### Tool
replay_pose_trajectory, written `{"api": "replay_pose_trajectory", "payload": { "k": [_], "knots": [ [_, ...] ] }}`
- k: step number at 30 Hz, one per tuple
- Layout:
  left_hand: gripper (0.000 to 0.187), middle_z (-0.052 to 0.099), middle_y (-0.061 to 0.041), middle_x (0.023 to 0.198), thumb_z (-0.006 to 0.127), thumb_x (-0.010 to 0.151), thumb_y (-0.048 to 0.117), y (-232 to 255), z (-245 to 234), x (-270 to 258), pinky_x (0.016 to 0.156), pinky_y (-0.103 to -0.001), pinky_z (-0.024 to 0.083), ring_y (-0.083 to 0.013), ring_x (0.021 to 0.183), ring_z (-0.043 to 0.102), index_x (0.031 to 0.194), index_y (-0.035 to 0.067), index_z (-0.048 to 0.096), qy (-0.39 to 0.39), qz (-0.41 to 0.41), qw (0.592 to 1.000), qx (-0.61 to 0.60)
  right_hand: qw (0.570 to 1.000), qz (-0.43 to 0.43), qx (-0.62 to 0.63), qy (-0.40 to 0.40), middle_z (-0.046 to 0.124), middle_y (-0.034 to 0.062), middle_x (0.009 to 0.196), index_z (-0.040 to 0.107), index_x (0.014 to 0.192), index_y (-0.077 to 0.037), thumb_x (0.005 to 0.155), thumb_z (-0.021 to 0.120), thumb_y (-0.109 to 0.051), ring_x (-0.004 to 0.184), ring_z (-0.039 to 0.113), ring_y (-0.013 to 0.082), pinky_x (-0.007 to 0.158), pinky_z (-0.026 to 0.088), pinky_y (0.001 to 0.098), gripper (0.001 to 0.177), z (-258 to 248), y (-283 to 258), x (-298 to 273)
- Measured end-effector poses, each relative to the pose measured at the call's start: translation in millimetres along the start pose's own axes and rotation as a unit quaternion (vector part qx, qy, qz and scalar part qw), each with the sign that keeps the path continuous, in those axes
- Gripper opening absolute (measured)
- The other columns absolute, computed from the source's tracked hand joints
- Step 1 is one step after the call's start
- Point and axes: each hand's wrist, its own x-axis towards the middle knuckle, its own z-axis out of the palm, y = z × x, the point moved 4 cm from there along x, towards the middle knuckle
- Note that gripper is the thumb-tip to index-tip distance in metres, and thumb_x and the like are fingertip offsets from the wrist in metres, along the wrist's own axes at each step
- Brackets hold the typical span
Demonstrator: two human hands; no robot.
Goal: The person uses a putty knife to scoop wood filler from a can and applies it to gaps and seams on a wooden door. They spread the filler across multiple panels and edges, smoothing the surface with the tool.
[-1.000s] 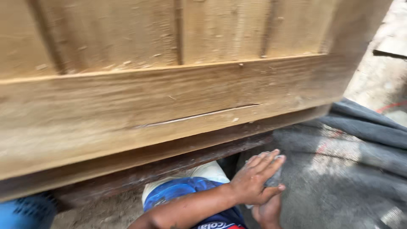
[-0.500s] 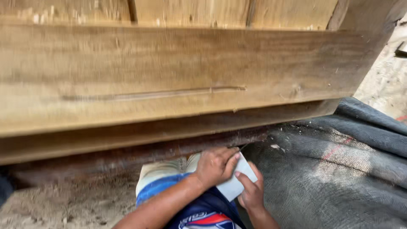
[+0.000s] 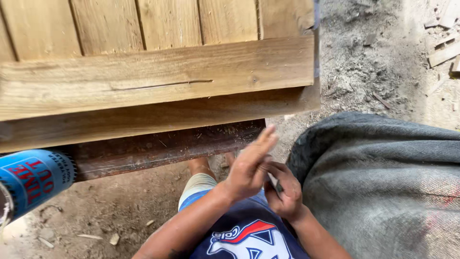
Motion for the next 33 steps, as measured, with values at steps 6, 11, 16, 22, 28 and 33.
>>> {"api": "replay_pose_trajectory", "payload": {
  "k": [6,11,16,22,28,33],
  "knots": [
    [0.034,0.072,-0.014,0.124,0.052,0.110,0.014,-18,-20,-9,0.101,-0.030,0.053,-0.0173,0.114,0.067,0.138,-0.004,0.059,0.132,-0.123,0.983,-0.029,0.897,0.201,0.388,0.070,0.057,0.0258,0.146,0.036,0.147,0.003,0.092,0.045,0.007,0.137,0.058,0.0331,0.117,0.046,0.0457,0.056,-22,25,-25],
    [0.026,0.073,-0.004,0.097,0.056,0.110,0.020,-36,-32,-25,0.081,-0.024,0.054,-0.0093,0.088,0.064,0.120,-0.001,0.067,0.178,-0.148,0.968,0.095,0.941,0.176,0.286,0.046,0.076,0.0301,0.121,0.070,0.133,0.010,0.101,0.065,0.012,0.105,0.073,0.0338,0.098,0.058,0.0413,0.033,-23,54,-58],
    [0.027,0.067,-0.001,0.097,0.055,0.109,0.022,-43,-13,-32,0.076,-0.024,0.050,-0.0087,0.086,0.059,0.123,0.001,0.064,0.083,-0.264,0.942,-0.190,0.696,0.094,0.712,-0.003,0.067,0.0137,0.108,0.055,0.131,0.008,0.101,0.071,-0.016,0.097,0.073,0.0270,0.088,0.057,0.0377,0.041,-45,59,-9],
    [0.027,0.067,-0.002,0.102,0.051,0.111,0.023,-17,57,-14,0.086,-0.023,0.050,-0.0070,0.094,0.059,0.119,0.000,0.063,0.015,-0.208,0.974,-0.087,0.597,0.150,0.784,0.079,0.059,0.0059,0.096,0.053,0.143,0.018,0.106,0.063,-0.058,0.087,0.062,0.0110,0.077,0.051,0.0256,0.086,-27,48,28],
    [0.026,0.064,-0.004,0.090,0.048,0.109,0.027,-6,52,24,0.072,-0.032,0.052,-0.0141,0.079,0.060,0.109,0.003,0.059,0.160,-0.301,0.918,-0.205,0.904,0.185,0.320,0.215,0.068,0.0082,0.120,0.045,0.147,0.003,0.102,0.052,-0.067,0.109,0.063,0.0072,0.094,0.052,0.0244,0.083,-18,50,14],
    [0.029,0.066,-0.003,0.101,0.051,0.111,0.026,5,55,29,0.086,-0.025,0.049,-0.0079,0.093,0.056,0.118,0.001,0.065,0.124,-0.189,0.973,-0.040,0.602,0.038,0.783,0.152,0.066,0.0110,0.106,0.047,0.150,0.005,0.116,0.055,-0.040,0.077,0.065,0.0153,0.067,0.056,0.0278,0.057,-63,72,10]
  ]
}}
